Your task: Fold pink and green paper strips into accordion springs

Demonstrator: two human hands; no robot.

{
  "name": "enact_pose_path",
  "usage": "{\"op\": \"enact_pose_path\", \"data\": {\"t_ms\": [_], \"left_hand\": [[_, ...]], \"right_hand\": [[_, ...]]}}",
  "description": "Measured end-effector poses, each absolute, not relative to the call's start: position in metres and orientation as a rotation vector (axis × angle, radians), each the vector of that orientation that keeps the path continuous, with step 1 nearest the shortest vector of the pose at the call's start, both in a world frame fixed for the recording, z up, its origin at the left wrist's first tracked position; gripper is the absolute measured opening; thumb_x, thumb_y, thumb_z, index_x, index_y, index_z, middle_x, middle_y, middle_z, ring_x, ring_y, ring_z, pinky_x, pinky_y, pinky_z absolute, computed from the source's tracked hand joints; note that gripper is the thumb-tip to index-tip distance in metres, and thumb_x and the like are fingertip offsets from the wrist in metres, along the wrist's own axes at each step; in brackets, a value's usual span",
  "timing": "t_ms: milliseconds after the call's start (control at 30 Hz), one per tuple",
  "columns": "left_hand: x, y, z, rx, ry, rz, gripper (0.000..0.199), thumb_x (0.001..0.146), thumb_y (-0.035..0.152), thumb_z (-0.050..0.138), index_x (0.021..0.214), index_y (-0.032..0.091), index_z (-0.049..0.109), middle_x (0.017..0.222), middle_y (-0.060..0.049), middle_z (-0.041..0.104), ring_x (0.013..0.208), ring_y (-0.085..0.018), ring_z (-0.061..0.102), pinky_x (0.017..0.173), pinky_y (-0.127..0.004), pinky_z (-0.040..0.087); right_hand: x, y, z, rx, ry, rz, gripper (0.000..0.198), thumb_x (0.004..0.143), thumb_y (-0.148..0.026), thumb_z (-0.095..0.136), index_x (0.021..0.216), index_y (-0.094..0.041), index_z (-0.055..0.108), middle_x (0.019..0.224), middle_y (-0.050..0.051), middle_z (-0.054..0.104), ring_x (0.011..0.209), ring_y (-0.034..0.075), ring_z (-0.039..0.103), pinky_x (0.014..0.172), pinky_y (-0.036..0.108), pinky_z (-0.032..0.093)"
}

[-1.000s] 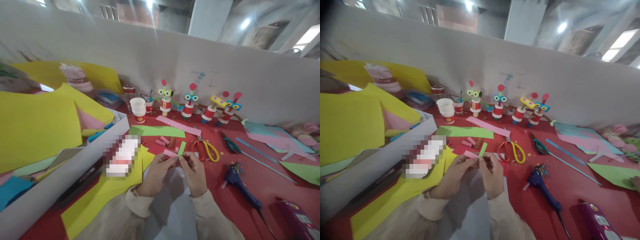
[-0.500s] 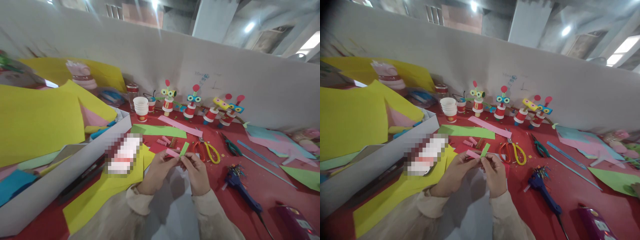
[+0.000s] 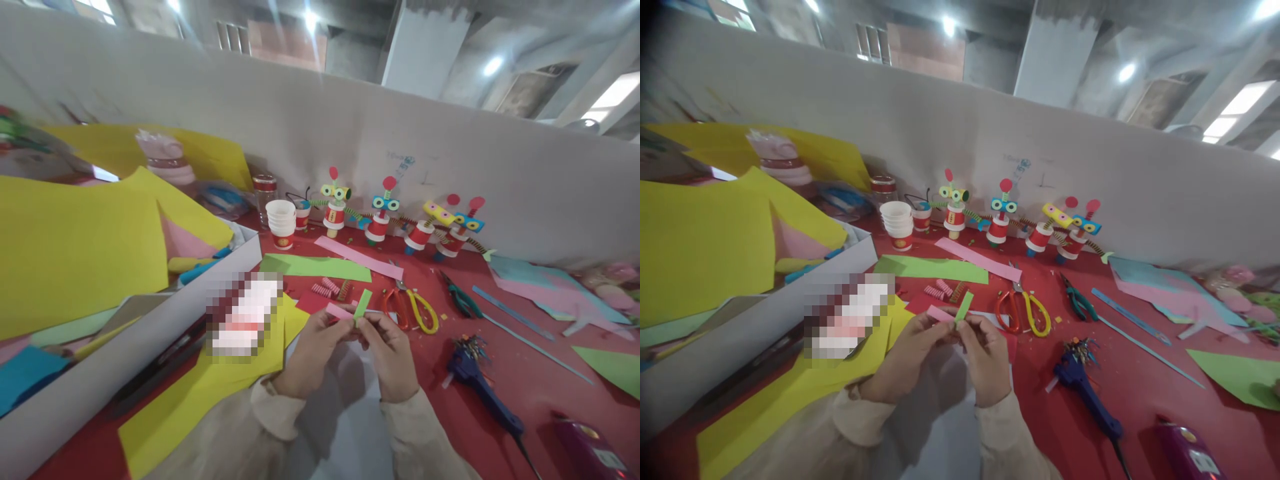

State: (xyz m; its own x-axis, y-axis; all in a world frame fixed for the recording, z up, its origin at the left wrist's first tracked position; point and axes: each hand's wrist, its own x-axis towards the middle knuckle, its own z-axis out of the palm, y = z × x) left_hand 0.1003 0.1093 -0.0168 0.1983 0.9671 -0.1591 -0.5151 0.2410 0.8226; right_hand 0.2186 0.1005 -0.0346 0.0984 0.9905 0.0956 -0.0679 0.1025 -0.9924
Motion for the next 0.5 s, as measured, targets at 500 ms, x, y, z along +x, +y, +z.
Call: {"op": "enact_pose_path", "data": {"t_ms": [500], "left_hand": [[0.098,0.110,-0.017,0.612,0.820,1.116,0.026,0.063,0.019,0.070,0.088,0.016,0.067,0.055,0.004,0.054,0.047,-0.006,0.041,0.048,-0.020,0.030]], "right_hand": [[0.216,0.097,-0.028,-1.179,-1.250,0.935,0.016,0.077,-0.034,0.059,0.082,-0.019,0.063,0.075,0.003,0.062,0.065,0.014,0.055,0.060,0.027,0.046]]}}
